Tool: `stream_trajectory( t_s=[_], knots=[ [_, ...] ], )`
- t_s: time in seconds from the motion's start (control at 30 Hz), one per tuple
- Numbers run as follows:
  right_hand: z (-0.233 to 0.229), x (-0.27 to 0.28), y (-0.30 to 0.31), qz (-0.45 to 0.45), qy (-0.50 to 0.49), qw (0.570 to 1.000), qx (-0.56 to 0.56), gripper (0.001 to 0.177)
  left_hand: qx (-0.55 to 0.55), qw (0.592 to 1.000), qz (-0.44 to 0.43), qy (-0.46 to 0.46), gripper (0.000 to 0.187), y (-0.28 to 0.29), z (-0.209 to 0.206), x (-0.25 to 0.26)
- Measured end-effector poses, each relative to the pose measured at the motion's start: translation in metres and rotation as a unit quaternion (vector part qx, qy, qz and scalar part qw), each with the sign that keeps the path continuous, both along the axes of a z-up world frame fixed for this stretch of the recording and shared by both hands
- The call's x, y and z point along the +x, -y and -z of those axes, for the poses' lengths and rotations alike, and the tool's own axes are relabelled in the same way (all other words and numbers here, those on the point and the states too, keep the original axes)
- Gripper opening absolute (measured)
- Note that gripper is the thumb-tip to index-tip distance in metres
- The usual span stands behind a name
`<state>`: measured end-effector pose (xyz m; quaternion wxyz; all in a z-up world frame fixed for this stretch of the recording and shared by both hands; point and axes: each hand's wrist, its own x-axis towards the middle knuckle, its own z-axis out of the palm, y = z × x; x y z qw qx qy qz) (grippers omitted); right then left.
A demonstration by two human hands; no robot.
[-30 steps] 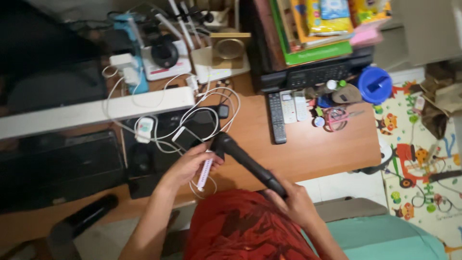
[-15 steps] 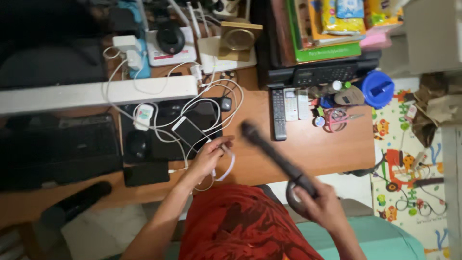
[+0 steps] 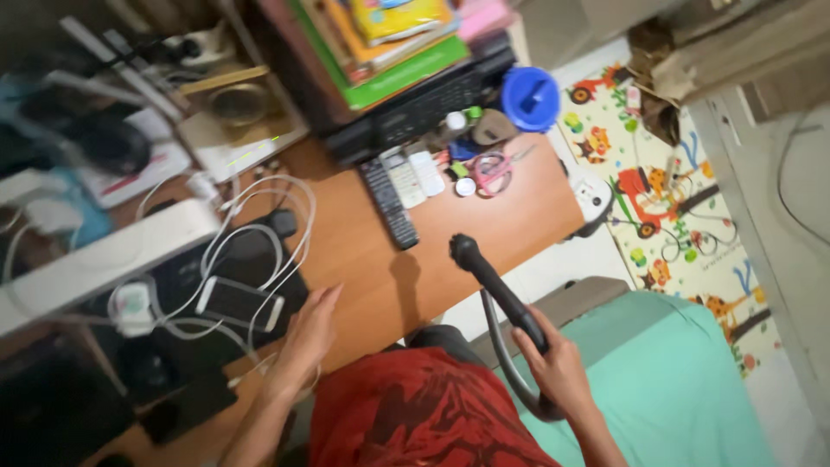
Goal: The person cleans a cluttered desk using a handheld vacuum cleaner. They move various items such as a remote control, a tablet, and a smartphone to vacuum the surface underneath. The person also organizes tangled charging cables and places them into a holder.
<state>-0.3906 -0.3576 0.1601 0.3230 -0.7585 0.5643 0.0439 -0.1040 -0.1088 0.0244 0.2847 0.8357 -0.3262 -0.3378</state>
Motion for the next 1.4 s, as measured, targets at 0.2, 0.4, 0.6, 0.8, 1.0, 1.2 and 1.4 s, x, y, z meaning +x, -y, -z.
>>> stream_trajectory(
  t_s=[0.2,0.4,0.6,0.8,1.0,1.2,1.4],
  knots=[
    [0.017,-0.058,0.015,0.066,0.054,0.996,0.015,0.048,-0.092,0.970,0.224,0.031,0.077,0.086,-0.005,-0.021],
    [0.014,-0.086,0.054,0.178,0.056,0.978,0.098,0.048,-0.244,0.958,0.150,-0.015,0.060,0.209,0.016,-0.064],
    [0.015,-0.110,0.098,0.214,0.052,0.969,0.110,0.050,-0.243,0.951,-0.062,-0.181,0.044,0.260,0.092,-0.075],
    [0.016,-0.116,0.128,0.143,0.028,0.987,0.075,0.048,-0.185,0.953,-0.169,-0.172,0.043,0.268,0.156,-0.076],
    [0.019,-0.114,0.151,0.099,0.018,0.992,0.075,0.049,-0.113,0.989,0.023,0.094,0.054,0.286,0.084,-0.075],
    [0.019,-0.115,0.165,0.098,0.039,0.990,0.092,0.049,-0.122,0.958,0.088,0.243,0.061,0.303,0.073,-0.060],
    [0.021,-0.117,0.166,0.104,0.046,0.988,0.105,0.048,0.057,0.965,0.087,0.240,0.043,0.307,0.085,-0.055]
  ],
)
